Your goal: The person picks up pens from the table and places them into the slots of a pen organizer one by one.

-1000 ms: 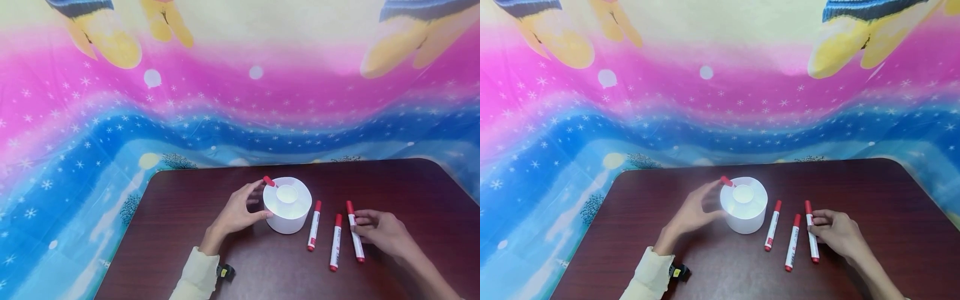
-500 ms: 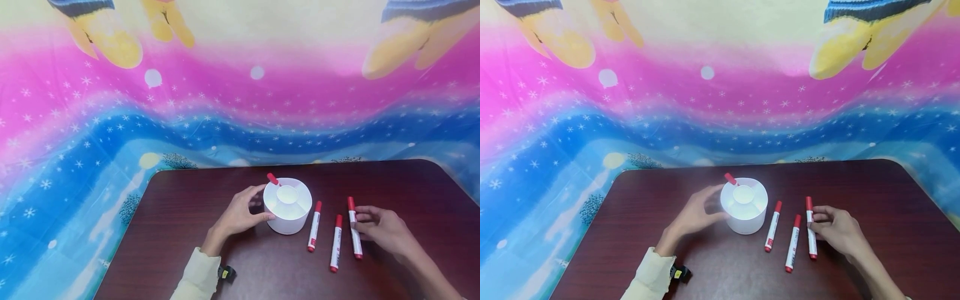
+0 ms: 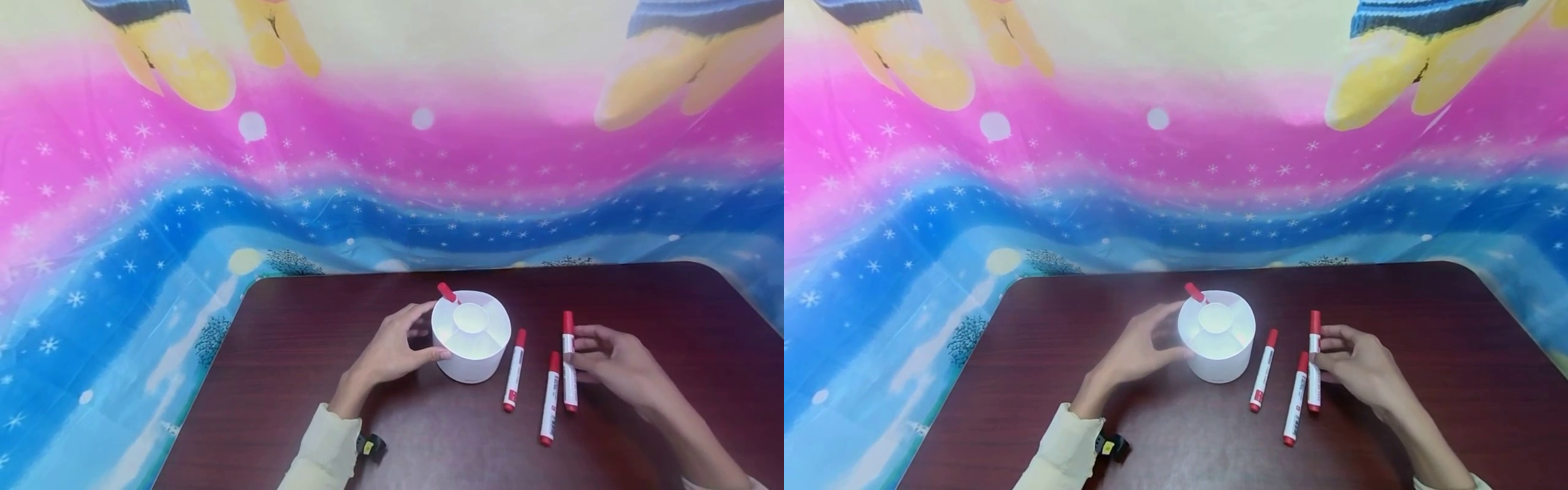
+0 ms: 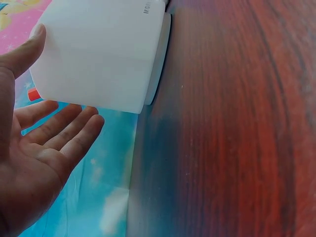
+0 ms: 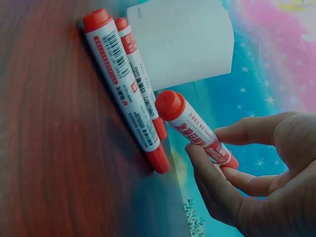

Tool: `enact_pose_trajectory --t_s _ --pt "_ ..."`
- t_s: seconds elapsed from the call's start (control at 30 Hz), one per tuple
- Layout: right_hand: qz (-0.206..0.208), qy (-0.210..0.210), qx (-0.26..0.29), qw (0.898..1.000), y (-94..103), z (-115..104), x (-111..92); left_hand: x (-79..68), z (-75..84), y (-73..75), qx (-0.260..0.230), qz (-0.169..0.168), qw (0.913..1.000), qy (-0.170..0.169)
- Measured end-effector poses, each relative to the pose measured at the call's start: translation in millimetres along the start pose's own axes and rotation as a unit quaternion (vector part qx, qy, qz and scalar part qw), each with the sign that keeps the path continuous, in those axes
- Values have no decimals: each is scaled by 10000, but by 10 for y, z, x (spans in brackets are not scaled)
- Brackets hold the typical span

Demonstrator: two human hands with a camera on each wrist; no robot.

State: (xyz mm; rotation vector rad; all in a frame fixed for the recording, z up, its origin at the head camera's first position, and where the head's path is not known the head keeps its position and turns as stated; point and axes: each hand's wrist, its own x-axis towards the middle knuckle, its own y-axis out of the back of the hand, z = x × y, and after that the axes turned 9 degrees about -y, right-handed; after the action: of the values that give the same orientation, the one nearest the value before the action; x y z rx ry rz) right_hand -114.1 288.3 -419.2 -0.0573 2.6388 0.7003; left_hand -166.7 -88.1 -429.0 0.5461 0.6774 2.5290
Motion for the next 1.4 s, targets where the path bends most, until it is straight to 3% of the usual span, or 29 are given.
enact_pose_trajectory --t_s 0.37,0.83,1.1,1.4 --pt "-105 443 502 9977 -107 -126 6 -1 -19 -2 12 22 10000 -34" --pt "-71 482 412 9980 -139 -271 10 2 -9 0 71 18 10000 0" --pt "-96 779 644 9948 -158 -309 -2 -4 -4 -1 10 10 10000 -9" --pt "290 1019 553 9928 -184 -375 0 -10 22 0 86 6 10000 2"
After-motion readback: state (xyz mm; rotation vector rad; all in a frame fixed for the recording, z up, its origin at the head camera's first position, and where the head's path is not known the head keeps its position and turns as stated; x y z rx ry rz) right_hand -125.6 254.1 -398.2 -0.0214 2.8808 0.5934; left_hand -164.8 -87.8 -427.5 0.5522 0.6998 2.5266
